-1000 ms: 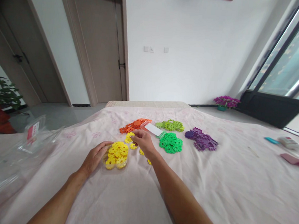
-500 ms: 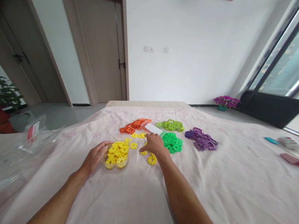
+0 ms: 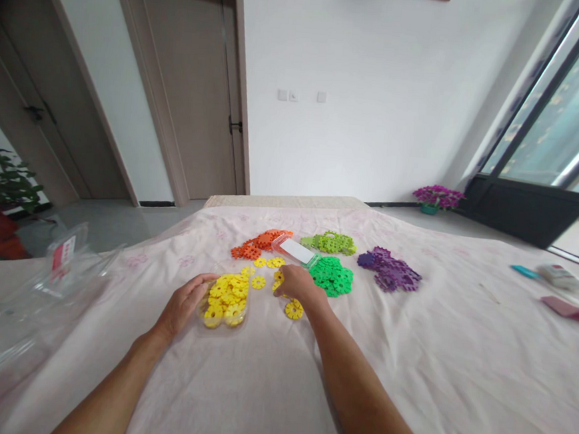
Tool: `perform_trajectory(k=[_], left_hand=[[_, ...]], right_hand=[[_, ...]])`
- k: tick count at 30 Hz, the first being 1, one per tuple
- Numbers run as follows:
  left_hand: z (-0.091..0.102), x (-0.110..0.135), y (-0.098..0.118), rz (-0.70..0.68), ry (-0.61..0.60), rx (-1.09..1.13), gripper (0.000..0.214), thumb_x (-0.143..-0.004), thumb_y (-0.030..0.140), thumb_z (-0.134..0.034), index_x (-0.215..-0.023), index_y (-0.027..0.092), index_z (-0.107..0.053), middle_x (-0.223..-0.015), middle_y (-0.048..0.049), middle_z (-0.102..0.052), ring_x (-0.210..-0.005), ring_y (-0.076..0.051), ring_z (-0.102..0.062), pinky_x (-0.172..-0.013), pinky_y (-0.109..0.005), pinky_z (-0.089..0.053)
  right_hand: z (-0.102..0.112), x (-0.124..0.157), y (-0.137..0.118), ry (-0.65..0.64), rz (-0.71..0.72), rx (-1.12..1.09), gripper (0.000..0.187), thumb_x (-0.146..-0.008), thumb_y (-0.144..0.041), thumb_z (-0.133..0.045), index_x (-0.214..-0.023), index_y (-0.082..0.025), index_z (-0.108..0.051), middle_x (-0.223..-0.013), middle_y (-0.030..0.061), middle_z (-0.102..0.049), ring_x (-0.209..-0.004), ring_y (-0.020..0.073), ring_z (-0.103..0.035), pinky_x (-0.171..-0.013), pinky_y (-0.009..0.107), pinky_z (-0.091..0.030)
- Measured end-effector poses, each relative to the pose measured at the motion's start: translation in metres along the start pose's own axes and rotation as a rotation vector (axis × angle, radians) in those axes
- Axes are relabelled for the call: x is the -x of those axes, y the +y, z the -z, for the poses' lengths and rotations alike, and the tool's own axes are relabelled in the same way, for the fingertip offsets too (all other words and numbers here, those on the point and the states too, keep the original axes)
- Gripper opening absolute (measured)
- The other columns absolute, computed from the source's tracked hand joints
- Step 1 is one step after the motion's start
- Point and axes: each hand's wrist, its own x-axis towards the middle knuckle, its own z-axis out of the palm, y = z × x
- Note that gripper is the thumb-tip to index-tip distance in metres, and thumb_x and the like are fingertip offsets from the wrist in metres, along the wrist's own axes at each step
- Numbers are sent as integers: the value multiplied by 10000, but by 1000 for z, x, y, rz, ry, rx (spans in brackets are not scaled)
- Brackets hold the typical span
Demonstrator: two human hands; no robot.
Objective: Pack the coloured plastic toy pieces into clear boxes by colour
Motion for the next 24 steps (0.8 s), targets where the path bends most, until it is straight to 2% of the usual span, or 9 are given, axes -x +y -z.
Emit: perform_trajectory(k=[7,13,18,21,24], left_hand=[[0,0,-3,2,5,6,426,-908,421,-401,-1220,229,-620,-1275,-61,-635,-1159,-236,-586,-1014,-353,-434],[0,0,-2,1,-2,16,437,-915,414,-393,-1234,210,-611,-1282,-78,-629,-1159,-231,-584,-1018,-357,-428],[0,0,-1,-15,0,21,433,-911,403,-402,-1233,209,-617,-1275,-71,-636,-1155,-227,-589,-1015,-350,-434],[0,-1,0,-10,6,17,430,-904,398,-408,-1225,210,-625,-1256,-62,-648,-1147,-226,-594,-1010,-347,-439],[0,0,0,-12,10,18,430,-904,399,-406,-1224,214,-626,-1251,-57,-653,-1136,-223,-600,-1007,-346,-441]], right_hand=[[2,0,-2,42,-11,2,391,-662,-393,-757,-996,-206,-675,-1022,67,-695,-926,230,-627,-666,249,-393],[7,1,-6,148,-15,-99,284,-707,-389,-720,-908,-195,-664,-888,30,-677,-791,174,-590,-598,238,-326],[11,3,-16,235,76,-288,178,-732,-341,-680,-762,-176,-620,-725,-24,-594,-653,110,-499,-570,224,-296],[9,3,-27,271,151,-457,191,-739,-331,-664,-690,-168,-576,-646,-47,-523,-592,88,-441,-538,216,-279],[4,3,-40,245,198,-631,200,-747,-343,-663,-705,-166,-580,-637,-50,-522,-582,86,-454,-523,204,-295]])
